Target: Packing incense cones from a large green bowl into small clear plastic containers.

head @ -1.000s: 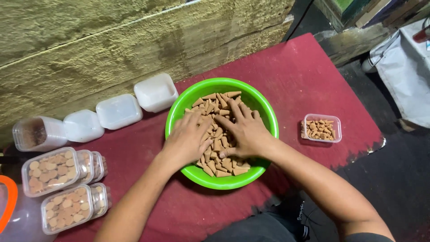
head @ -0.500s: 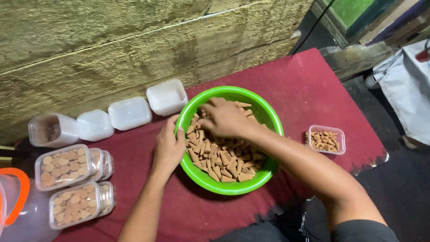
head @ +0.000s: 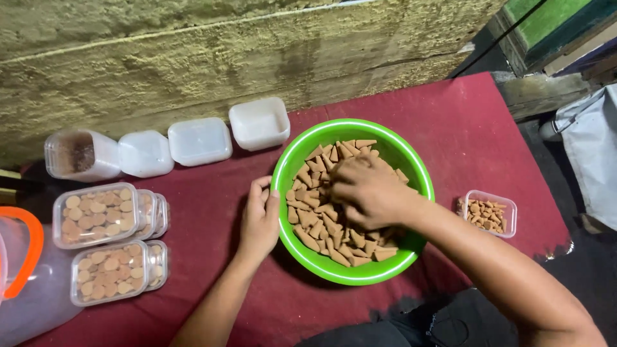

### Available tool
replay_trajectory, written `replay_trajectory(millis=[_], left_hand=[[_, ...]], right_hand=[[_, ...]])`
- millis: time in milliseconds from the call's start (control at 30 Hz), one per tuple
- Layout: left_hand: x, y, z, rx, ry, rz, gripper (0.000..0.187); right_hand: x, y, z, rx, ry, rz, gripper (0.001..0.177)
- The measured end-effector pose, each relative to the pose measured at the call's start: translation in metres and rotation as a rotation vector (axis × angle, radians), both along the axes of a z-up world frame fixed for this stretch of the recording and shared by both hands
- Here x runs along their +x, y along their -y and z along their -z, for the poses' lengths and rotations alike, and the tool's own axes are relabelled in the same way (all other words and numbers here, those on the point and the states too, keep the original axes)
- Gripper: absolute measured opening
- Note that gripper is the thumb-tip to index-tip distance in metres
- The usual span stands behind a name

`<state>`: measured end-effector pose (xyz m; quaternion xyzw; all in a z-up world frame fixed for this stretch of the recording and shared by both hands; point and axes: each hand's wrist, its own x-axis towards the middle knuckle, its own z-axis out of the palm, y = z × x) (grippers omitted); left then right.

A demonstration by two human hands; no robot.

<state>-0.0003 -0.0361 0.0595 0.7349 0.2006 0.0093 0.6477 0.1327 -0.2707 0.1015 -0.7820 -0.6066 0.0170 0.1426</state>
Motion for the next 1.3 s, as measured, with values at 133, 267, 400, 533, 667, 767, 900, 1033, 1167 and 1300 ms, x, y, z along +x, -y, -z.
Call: replay_trajectory(millis=[133, 267, 400, 533, 667, 767, 900, 1033, 1167, 1300], left_hand=[[-0.013, 0.0, 0.018, -0.03, 0.018, 0.038, 0.031], [-0.015, -0.011, 0.049, -0.104, 0.056, 0.086, 0.027], [-0.019, -0.014, 0.041, -0.123, 0.079, 0.118, 0.024], [-0.022, -0.009, 0.027, -0.108, 0.114, 0.108, 0.02], [-0.033, -0.011, 0.034, -0.154, 0.087, 0.127, 0.016], [-0.036, -0.012, 0.036, -0.155, 0.082, 0.136, 0.014], [-0.037, -0.014, 0.042, -0.09, 0.091, 0.117, 0.009], [-0.034, -0.01, 0.037, -0.105, 0.105, 0.124, 0.008], [-0.036, -0.009, 0.029, -0.102, 0.11, 0.13, 0.008], [-0.031, -0.014, 0.035, -0.127, 0.111, 0.175, 0.005]], right_hand=[[-0.004, -0.028, -0.005, 0.063, -0.141, 0.14, 0.021], [-0.037, -0.066, 0.023, 0.003, -0.276, 0.097, 0.048], [-0.054, -0.053, 0.02, 0.009, -0.128, -0.046, 0.043], [-0.03, -0.017, 0.014, -0.164, -0.058, -0.026, 0.049], [-0.005, -0.014, -0.008, -0.113, 0.235, 0.156, 0.038], [-0.006, -0.042, 0.0, -0.094, 0.181, 0.169, 0.045], [-0.035, -0.083, 0.017, -0.097, 0.011, 0.185, 0.042], [-0.046, -0.068, 0.05, -0.07, -0.098, 0.049, 0.04], [-0.045, -0.042, 0.037, -0.037, -0.081, -0.137, 0.031], [-0.033, -0.011, 0.006, -0.23, -0.103, -0.192, 0.029]])
